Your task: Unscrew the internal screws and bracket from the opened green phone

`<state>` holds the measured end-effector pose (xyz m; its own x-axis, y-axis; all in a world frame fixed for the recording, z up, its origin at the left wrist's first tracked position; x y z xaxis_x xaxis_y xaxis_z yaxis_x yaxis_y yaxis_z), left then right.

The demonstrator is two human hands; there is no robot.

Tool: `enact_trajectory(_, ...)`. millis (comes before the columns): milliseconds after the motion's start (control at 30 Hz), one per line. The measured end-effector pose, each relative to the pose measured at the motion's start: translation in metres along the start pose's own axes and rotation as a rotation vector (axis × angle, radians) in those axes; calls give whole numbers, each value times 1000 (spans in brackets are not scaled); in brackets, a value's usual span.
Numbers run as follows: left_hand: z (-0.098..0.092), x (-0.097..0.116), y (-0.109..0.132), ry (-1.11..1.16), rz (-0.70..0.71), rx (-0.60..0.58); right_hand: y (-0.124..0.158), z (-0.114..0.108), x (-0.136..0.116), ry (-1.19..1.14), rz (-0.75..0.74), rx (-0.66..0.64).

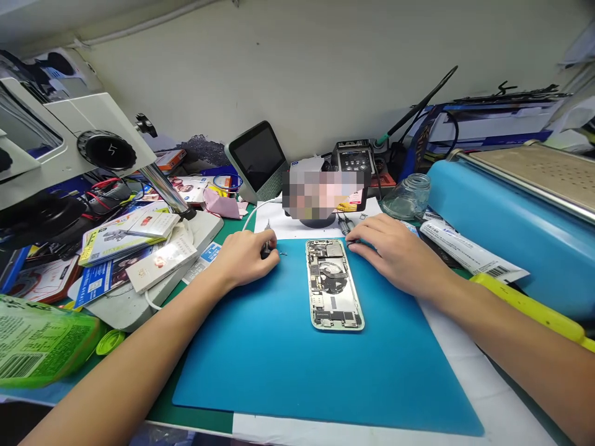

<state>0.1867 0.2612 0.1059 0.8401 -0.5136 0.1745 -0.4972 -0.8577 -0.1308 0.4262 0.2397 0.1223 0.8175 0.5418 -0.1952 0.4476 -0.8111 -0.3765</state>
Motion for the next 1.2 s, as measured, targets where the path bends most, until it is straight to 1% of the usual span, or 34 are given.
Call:
enact_trajectory(200, -2, 3, 0, -3, 2, 22, 2, -13, -9, -58, 0, 109)
enact_trajectory(333, -2, 4, 0, 2, 18, 55, 5, -25, -19, -89, -23, 216)
enact_trajectory(467, -4, 8, 2, 7, 51, 113, 9, -37, -26, -110, -60, 346)
enact_trajectory(567, -7, 15, 5, 23, 89, 187, 14, -44, -30, -152, -109, 448)
enact_trajectory(667, -11, 26, 10, 60, 141, 293, 21, -49, -32, -208, -153, 545)
enact_trajectory(767, -15, 38, 16, 104, 210, 402, 29, -55, -35, -264, -180, 669)
enact_trajectory(833, -19, 48, 20, 143, 290, 477, 35, -57, -38, -309, -180, 729)
enact_trajectory(900, -24, 61, 24, 202, 434, 539, 39, -56, -43, -355, -150, 748)
enact_trajectory(1000, -25, 78, 28, 264, 645, 544, 42, -50, -50, -487, -63, 717)
enact_trajectory(1100, -23, 88, 28, 296, 752, 504, 43, -42, -49, -623, 56, 679)
enact_trajectory(1200, -22, 93, 28, 381, 804, 488, 42, -35, -43, -714, 157, 629)
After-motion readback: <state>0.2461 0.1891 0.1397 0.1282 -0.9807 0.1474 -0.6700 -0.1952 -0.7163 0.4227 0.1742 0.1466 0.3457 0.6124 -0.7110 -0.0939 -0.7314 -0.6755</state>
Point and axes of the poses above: each hand's wrist, its own y-axis away from the middle knuckle, its own z-axis out of the palm, x = y × z, the point moved 7 cm from there along -y, towards the middle knuckle, and after that the axes turned 8 degrees about z, right-handed, at the moved point
